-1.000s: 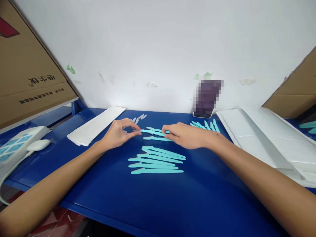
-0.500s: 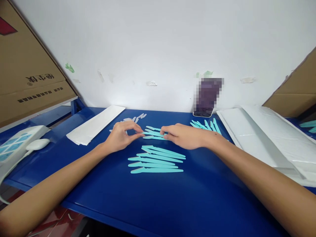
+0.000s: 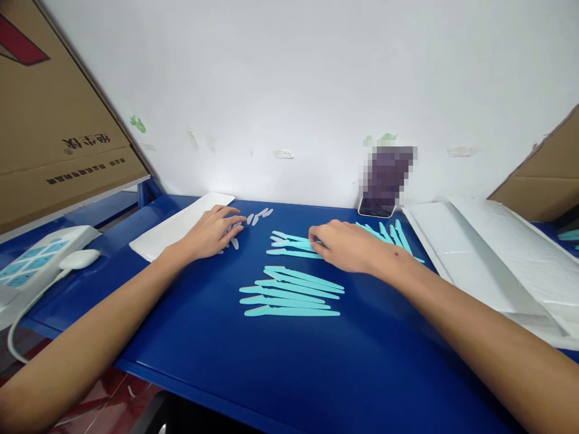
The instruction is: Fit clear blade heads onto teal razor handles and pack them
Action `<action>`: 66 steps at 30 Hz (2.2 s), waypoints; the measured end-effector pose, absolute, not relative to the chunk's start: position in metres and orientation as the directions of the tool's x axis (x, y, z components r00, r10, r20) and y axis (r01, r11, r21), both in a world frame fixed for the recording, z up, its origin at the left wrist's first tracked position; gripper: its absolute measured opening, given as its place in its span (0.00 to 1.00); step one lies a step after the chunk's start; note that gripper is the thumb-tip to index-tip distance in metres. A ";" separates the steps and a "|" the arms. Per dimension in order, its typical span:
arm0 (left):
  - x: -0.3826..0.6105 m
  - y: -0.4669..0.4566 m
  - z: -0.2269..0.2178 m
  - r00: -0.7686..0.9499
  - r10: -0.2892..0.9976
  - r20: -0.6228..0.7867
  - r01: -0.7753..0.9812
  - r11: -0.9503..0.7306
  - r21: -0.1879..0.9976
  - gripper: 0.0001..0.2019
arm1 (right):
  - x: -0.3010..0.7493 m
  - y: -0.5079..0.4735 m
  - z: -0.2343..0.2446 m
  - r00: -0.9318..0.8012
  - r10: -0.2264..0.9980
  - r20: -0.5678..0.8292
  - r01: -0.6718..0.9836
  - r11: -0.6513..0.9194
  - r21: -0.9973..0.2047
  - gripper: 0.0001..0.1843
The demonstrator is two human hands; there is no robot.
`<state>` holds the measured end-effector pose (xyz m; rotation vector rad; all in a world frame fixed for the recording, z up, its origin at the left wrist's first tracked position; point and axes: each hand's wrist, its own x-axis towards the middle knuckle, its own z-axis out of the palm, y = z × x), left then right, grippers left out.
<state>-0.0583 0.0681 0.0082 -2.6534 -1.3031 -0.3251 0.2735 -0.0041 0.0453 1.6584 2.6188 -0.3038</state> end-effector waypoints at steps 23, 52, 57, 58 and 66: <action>-0.026 0.041 0.014 0.755 0.596 0.274 0.551 -0.803 0.227 0.18 | 0.256 -0.024 0.059 -0.557 0.747 -0.364 0.819 0.419 -0.393 0.12; -0.020 0.033 0.020 0.788 0.510 0.346 0.484 -0.860 0.164 0.13 | 0.259 -0.022 0.056 -0.548 0.827 -0.127 0.834 0.529 -0.156 0.09; -0.021 0.033 0.021 0.780 0.511 0.362 0.481 -0.859 0.176 0.13 | 0.262 -0.021 0.056 -0.541 0.835 -0.100 0.835 0.519 -0.183 0.10; -0.021 0.033 0.021 0.780 0.510 0.363 0.479 -0.860 0.178 0.12 | 0.262 -0.021 0.056 -0.536 0.838 -0.098 0.836 0.512 -0.195 0.09; -0.005 0.024 0.006 0.758 0.473 0.449 0.401 -0.881 0.251 0.13 | 0.255 -0.022 0.052 -0.565 0.823 -0.053 0.815 0.547 -0.191 0.09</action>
